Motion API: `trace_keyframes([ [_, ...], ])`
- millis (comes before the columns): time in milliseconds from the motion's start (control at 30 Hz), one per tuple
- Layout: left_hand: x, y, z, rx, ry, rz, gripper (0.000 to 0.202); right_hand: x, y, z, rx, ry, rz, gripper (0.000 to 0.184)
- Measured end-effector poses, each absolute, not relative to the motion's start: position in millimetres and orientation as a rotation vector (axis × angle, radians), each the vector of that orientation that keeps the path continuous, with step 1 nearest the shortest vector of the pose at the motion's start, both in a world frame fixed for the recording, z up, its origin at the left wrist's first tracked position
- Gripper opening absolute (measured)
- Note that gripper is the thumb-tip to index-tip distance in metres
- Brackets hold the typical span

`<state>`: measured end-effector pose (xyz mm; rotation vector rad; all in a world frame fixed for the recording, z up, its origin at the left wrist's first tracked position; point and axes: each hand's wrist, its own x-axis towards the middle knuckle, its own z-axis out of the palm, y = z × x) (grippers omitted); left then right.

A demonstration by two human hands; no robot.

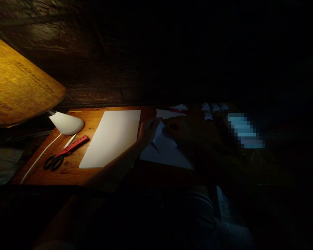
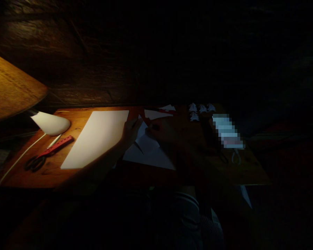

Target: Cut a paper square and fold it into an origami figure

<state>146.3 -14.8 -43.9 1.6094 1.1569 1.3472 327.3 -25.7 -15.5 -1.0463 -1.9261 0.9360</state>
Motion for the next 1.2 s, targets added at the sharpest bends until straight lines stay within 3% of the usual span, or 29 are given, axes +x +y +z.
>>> trace_keyframes([
  [833,143,-14,-44,1.78,1.249,1.36,0.055,327,-28,-11,-1.051,-1.829,1.073,0.032],
  [1200,143,-13,-45,1.78,1.266,1.362,0.059,328,-24,-15,-1.065,-1.891,0.971,0.034],
])
